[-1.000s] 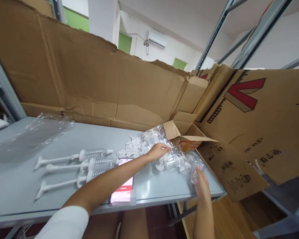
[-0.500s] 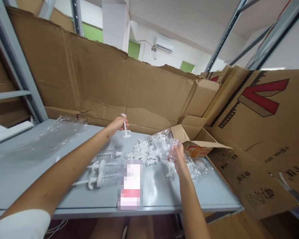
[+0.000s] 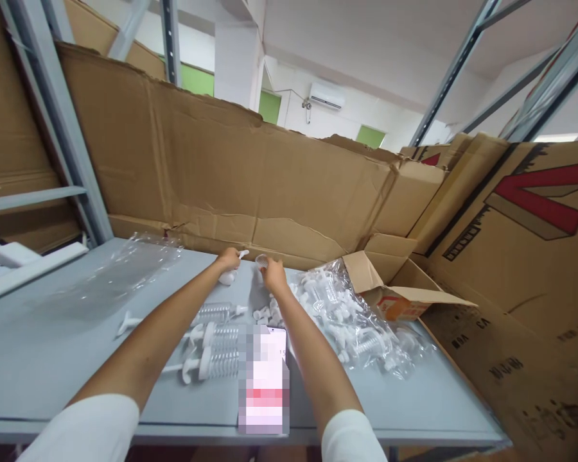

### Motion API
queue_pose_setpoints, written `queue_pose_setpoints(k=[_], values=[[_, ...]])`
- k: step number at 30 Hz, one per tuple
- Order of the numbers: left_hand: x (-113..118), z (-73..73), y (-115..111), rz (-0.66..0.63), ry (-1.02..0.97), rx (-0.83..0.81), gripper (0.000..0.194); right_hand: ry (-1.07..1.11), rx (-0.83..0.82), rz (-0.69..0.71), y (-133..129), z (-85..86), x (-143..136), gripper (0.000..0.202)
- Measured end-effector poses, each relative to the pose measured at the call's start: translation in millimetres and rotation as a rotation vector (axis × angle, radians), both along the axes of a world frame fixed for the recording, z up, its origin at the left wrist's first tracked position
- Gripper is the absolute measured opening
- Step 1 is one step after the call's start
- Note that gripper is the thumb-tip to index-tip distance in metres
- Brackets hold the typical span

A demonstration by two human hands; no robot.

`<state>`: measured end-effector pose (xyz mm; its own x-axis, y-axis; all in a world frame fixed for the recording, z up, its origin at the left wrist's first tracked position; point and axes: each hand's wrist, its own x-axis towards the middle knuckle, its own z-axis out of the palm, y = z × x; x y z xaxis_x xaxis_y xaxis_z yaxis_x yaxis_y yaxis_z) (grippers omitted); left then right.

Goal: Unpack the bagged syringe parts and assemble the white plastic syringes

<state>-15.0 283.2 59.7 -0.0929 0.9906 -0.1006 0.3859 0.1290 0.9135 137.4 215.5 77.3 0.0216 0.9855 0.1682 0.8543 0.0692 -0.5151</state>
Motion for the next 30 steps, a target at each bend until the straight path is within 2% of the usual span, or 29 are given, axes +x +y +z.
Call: queue_pose_setpoints(k=[3, 7, 13, 17, 20, 24, 25, 27, 30], values=[[1.4, 0.6, 5.3, -0.036, 0.223, -0.076, 0.034, -0.074, 0.000, -0.057, 9.4, -7.7, -9.2, 0.032], [4.7, 4.7, 8.8, -0.089, 0.413, -0.087, 0.034, -0.165, 0.023, -0.139, 19.0, -14.4, -16.7, 0.035], [5.7, 6.8, 3.1, -0.146, 0.561, -0.014, 0.033, -0.348, 0.082, -0.193, 24.6, -20.7, -21.2, 0.041], [0.7, 20.9, -7.1, -0.173, 0.599, 0.076, 0.026, -0.380, 0.092, -0.173, 17.7, -12.6, -17.7, 0.050], [-9.3, 41.3, -25.2, -0.234, 0.612, 0.163, 0.027, -0.381, 0.117, -0.140, 1.8, 5.1, -11.0, 0.054], [-35.7, 64.0, -72.0, -0.433, 0.669, 0.155, 0.023, -0.396, 0.173, -0.026, -35.8, 31.4, 6.4, 0.044], [-43.7, 66.0, -85.6, -0.512, 0.755, 0.114, 0.026, -0.395, 0.164, 0.020, -46.3, 35.6, 11.8, 0.043], [-59.2, 64.1, -110.2, -0.580, 0.894, 0.008, 0.039, -0.386, 0.130, 0.075, -65.3, 39.0, 22.6, 0.042], [-76.8, 48.1, -131.3, -0.658, 0.922, -0.083, 0.049, -0.348, 0.113, 0.126, -84.1, 32.6, 34.6, 0.041]])
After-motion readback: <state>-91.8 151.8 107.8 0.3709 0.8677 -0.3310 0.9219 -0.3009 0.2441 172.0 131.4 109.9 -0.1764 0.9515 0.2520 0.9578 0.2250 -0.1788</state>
